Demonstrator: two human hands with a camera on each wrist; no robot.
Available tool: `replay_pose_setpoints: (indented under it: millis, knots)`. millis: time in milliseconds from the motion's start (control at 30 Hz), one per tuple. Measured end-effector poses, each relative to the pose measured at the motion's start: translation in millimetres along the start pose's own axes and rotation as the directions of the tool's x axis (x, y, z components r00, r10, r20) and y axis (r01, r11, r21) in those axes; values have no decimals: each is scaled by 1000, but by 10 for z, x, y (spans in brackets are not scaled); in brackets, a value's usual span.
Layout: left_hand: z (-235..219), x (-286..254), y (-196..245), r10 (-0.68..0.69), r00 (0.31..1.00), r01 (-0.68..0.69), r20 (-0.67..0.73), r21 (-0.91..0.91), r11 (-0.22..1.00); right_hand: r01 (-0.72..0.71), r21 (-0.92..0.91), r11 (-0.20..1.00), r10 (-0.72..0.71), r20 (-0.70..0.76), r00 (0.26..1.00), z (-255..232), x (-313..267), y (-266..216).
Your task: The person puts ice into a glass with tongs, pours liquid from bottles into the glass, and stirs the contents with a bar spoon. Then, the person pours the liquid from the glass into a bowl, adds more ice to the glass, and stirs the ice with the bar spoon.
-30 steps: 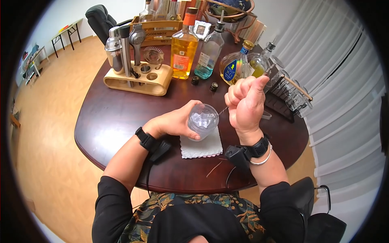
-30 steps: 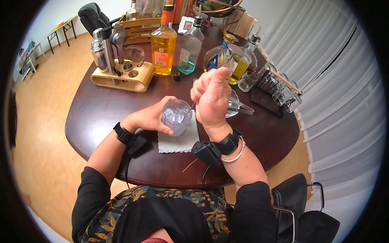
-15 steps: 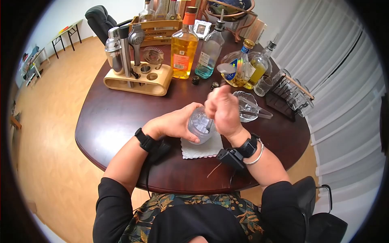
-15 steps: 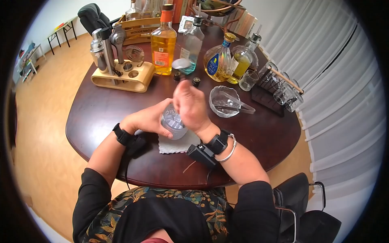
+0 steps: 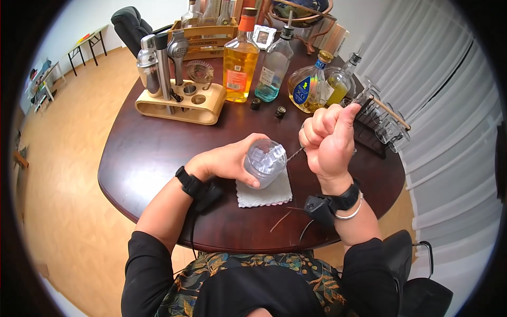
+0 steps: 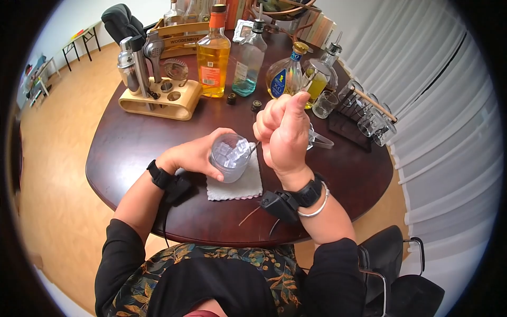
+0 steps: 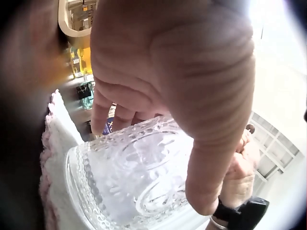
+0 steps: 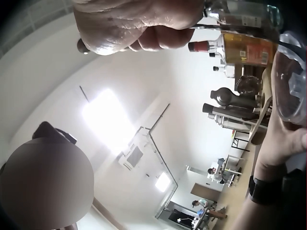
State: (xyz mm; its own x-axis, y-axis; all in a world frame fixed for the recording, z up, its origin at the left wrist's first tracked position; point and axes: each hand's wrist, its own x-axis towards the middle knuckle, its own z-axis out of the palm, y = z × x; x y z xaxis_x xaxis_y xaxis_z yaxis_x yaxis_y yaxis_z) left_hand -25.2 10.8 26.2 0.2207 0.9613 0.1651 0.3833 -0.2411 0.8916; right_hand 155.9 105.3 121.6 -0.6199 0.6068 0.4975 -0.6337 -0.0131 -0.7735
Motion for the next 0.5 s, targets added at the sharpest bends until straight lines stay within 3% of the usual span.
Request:
replay_pose_setpoints:
  millis: [100,167,233,367,500]
  knots:
    - [-18,-12,-12,16,998,-5,56,-187,982,-30,-20,999,33,212,977,61,-3,-73]
    - [-16,-1,-22,40,998,-28,56,-198,980,10,-64,998,20,458,889,12,35,-70]
    - [-15,5,-49,44,997,-33,62,-170,985,59,-197,979,66,573,817,72,39,-88]
    - [-22,0,8,-32,998,34,59,-20,999,66,-280,958,144,664,733,258,58,-78]
    - [-13,-31,123,-186,976,195,117,-71,978,34,-391,920,255,661,705,309,73,-14]
